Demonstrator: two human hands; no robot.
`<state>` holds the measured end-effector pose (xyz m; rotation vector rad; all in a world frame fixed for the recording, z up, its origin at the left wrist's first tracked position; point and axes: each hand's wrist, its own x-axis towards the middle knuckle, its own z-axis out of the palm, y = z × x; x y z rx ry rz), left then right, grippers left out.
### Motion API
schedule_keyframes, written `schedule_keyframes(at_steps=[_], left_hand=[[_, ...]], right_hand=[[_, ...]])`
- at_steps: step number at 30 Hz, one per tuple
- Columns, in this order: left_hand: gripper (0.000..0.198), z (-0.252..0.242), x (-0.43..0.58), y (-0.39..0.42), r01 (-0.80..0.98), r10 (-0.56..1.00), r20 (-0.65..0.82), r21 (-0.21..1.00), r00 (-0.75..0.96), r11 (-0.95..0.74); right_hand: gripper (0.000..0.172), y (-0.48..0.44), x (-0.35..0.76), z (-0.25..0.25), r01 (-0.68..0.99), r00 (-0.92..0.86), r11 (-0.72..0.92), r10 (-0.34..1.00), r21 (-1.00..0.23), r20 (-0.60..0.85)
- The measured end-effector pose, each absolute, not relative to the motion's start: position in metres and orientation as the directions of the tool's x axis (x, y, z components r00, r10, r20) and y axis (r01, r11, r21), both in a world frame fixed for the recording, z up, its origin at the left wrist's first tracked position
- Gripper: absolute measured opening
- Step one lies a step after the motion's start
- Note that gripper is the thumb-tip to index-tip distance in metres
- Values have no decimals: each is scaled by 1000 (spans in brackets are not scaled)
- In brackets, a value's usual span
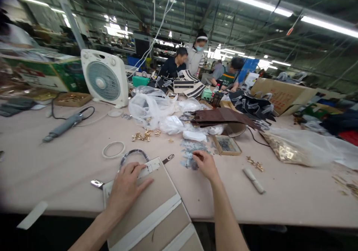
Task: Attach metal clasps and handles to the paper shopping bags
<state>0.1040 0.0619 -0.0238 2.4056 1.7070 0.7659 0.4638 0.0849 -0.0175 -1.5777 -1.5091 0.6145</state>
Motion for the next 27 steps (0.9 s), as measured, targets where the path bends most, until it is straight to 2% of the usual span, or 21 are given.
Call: schedule_keyframes(at_steps=[4,8,10,15,18,20,23,25,27], left_hand=[[40,-15,108,60,850,925,273,387,263,-356],[39,-8,111,57,821,926,235,432,296,-373],[38,-7,112,57,834,931,232,421,280,-356],[39,-5,127,61,892,934,247,309,259,-329],[37,-7,138,66,889,931,243,307,271,-339],[37,-10,143,70,882,935,243,337,258,-331],[33,-13,144,73,870,938,250,372,240,-322],[29,-14,144,73,862,938,255,391,234,-321],[27,-15,143,72,855,938,261,407,230,-323]], right_hand=[[29,110,455,-18,752,-9,129,982,-646,186],[26,128,456,-32,838,-80,133,989,-529,123],[25,133,457,-39,851,-67,108,993,-515,97],[19,136,454,-39,847,-31,57,998,-528,57],[20,135,451,-33,846,-36,64,997,-530,62],[27,131,447,-29,784,40,25,995,-620,91],[42,121,430,-22,534,177,-16,980,-846,93],[45,112,409,-18,322,160,-21,987,-947,32],[44,103,382,-14,131,76,-53,996,-990,-43]])
